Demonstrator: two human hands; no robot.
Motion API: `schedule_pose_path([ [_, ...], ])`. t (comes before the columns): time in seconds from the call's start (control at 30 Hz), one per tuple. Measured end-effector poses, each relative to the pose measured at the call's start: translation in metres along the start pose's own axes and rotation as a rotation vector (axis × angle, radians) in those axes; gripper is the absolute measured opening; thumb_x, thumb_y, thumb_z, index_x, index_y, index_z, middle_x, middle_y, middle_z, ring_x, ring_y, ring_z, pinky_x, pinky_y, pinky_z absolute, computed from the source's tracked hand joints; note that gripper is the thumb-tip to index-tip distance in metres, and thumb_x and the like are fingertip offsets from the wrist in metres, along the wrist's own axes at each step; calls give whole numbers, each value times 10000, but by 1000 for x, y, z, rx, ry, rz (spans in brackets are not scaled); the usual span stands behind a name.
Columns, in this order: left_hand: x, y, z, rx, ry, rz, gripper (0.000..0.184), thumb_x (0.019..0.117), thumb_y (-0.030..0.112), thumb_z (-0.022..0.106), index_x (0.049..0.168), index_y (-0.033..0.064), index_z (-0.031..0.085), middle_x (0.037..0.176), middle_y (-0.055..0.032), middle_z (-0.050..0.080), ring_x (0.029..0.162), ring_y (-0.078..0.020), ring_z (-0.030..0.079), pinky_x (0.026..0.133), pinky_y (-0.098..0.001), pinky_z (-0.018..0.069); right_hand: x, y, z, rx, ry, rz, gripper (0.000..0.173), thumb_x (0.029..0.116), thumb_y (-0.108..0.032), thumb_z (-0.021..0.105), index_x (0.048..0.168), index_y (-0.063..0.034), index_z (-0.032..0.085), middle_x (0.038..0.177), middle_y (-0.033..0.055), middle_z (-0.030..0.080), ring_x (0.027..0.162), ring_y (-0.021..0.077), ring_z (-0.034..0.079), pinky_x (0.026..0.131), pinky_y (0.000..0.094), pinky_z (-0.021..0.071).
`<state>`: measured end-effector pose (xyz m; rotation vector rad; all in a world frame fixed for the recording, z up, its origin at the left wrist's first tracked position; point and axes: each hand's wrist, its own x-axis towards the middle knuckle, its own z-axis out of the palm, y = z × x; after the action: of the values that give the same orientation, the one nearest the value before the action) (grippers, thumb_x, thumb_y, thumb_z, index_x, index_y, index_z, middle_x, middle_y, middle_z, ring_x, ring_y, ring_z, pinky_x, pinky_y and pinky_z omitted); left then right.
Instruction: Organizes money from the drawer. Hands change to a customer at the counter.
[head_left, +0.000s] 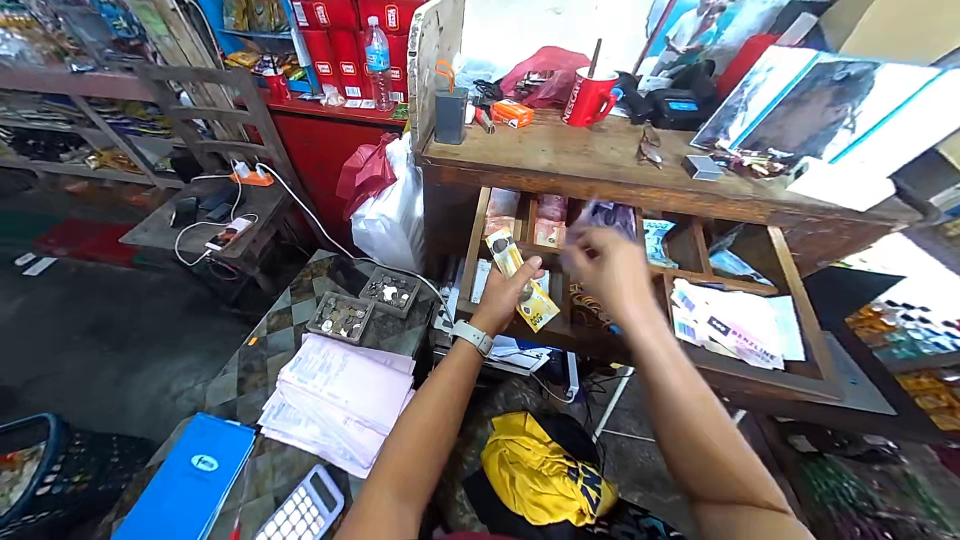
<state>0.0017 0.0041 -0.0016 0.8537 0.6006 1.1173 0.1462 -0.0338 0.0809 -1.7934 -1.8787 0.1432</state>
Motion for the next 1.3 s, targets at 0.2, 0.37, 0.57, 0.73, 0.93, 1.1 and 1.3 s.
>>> schedule_pose_path([
  [0.2, -2, 1, -5, -18, 103, -75, 319, 1093, 147, 418, 1370, -5, 459, 1012, -153, 699, 848, -210, 717, 796, -376, 611, 8, 18, 18, 265, -189, -52, 354, 1099, -213, 455, 1179, 19, 711, 1093, 196, 728, 995, 316, 706, 900, 530, 562],
  [0.37, -1, 0, -2, -13, 144, -93, 299, 1040, 21, 507, 1330, -49, 484, 1044, -190, 701, 869, -238, 725, 805, -392, 615, 65, 104, -7, -163, 49, 378, 311, 1036, -178, 572, 1214, 40, 704, 1350, 371, 547, 1301, 561, 489, 1032, 727, 389],
  [0.57, -3, 4, 1, 8, 140, -81, 294, 1009, -31, 536, 1300, -62, 504, 1036, -178, 699, 860, -211, 719, 798, -368, 610, 69, 124, -4, -219, -91, 498, 332, 1058, -156, 498, 1232, 52, 690, 1390, 349, 545, 1345, 511, 485, 1084, 678, 373],
  [0.73, -2, 1, -1, -57, 139, -93, 287, 1004, -33, 453, 1288, -48, 492, 1005, -180, 730, 817, -215, 731, 759, -356, 608, 64, 133, -8, 58, 141, 492, 320, 946, -236, 758, 1076, 54, 724, 1190, 339, 642, 1191, 511, 572, 1016, 690, 402],
  [0.93, 2, 3, 0, -48, 48, -33, 414, 1044, 199, 580, 1377, -2, 440, 1004, -119, 681, 877, -176, 697, 825, -356, 597, -7, -3, 14, 103, -187, -130, 266, 1023, -139, 596, 1056, 108, 689, 1154, 290, 658, 1054, 384, 667, 963, 536, 529],
  [1.1, 3, 1, -1, -63, 198, -93, 300, 1075, 66, 425, 1358, -33, 447, 1039, -185, 694, 861, -241, 723, 783, -393, 616, 25, 38, 14, 157, -146, -10, 380, 1110, -225, 432, 1200, 40, 689, 1122, 245, 708, 1038, 387, 689, 941, 591, 530],
  [1.3, 0, 4, 0, -65, 180, -93, 302, 1074, 32, 421, 1363, -54, 430, 1065, -214, 717, 858, -253, 745, 789, -385, 622, 63, 106, 7, -258, 11, 451, 287, 1016, -118, 558, 1199, 61, 688, 1330, 341, 585, 1289, 516, 531, 1035, 678, 418],
])
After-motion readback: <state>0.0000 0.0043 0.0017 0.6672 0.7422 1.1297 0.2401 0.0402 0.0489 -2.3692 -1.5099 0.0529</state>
